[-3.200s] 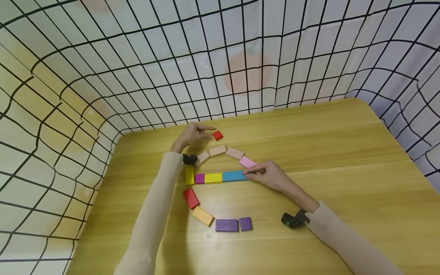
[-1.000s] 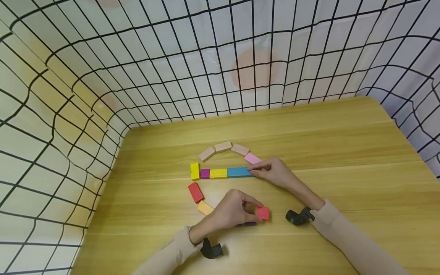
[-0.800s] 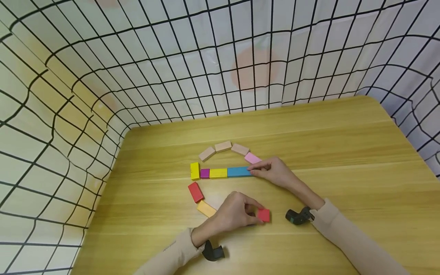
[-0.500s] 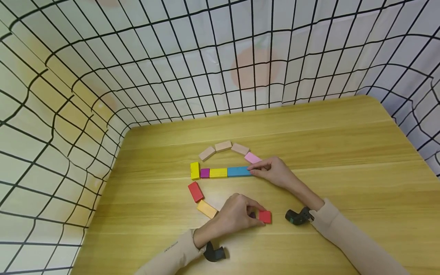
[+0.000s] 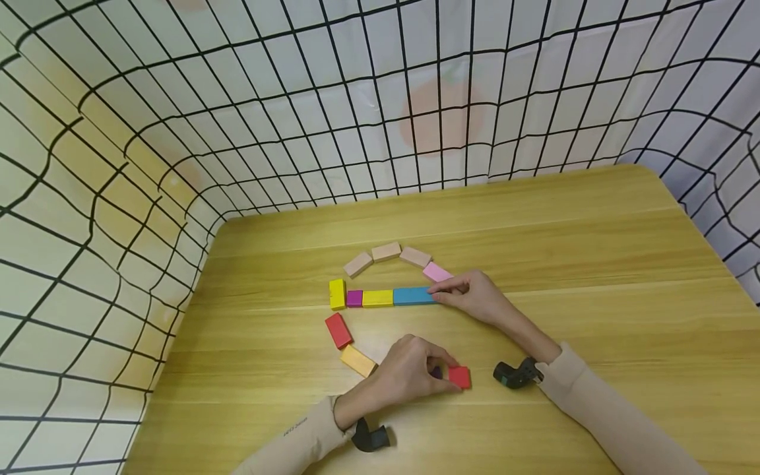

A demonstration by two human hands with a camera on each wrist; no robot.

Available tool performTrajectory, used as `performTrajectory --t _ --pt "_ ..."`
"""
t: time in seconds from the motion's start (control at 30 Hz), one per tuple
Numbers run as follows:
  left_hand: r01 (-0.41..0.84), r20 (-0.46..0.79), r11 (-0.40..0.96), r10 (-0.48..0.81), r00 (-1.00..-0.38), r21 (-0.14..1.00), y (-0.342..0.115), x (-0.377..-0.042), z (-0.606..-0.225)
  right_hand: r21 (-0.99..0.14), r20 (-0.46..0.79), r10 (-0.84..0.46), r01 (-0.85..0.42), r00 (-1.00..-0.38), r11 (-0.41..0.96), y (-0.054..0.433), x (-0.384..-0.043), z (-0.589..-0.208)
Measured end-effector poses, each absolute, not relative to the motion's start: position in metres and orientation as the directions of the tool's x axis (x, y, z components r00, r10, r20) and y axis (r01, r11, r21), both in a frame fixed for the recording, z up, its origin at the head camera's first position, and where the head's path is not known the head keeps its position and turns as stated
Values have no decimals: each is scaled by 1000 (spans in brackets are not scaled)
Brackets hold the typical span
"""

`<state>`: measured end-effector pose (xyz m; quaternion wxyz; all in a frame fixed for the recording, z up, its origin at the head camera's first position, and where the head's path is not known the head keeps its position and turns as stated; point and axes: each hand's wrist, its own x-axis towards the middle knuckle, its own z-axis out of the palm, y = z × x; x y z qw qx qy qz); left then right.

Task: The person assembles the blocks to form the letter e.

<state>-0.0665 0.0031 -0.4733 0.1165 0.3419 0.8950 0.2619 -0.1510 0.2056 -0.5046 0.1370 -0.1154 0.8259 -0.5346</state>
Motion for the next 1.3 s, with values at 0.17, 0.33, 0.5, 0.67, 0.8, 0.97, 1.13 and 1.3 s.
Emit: performTrajectory --t 0.17,0.33,0.5,0.67,0.8,0.97,1.13,1.3 --pt "551 -30 635 670 -742 541 3 -65 -472 -914 -104 -333 -42 -937 403 205 -151 -504" --pt "555 -11 634 664 -748 539 3 -65 -474 -917 -86 -338 -57 -937 394 206 -151 -506" --pt "548 -9 630 661 -751 550 1 -65 -476 -918 -80 -336 -63 -938 393 206 -151 -507" --pt "542 -8 608 670 -742 580 0 -66 -476 -919 -90 -334 -51 -938 392 206 -150 -506" --pt "531 -11 583 680 -733 615 -1 -66 -476 -916 -86 -335 -58 -938 398 206 -150 -505" --pt "506 -27 590 667 -744 630 -1 -65 -476 -917 -87 -341 -59 -936 395 207 -151 -505" --pt "492 -31 615 644 -765 616 0 -64 -475 -920 -88 -354 -61 -931 388 206 -152 -505" --pt "489 -29 620 636 -771 613 1 -62 -474 -923 -89 -356 -58 -930 381 206 -152 -506"
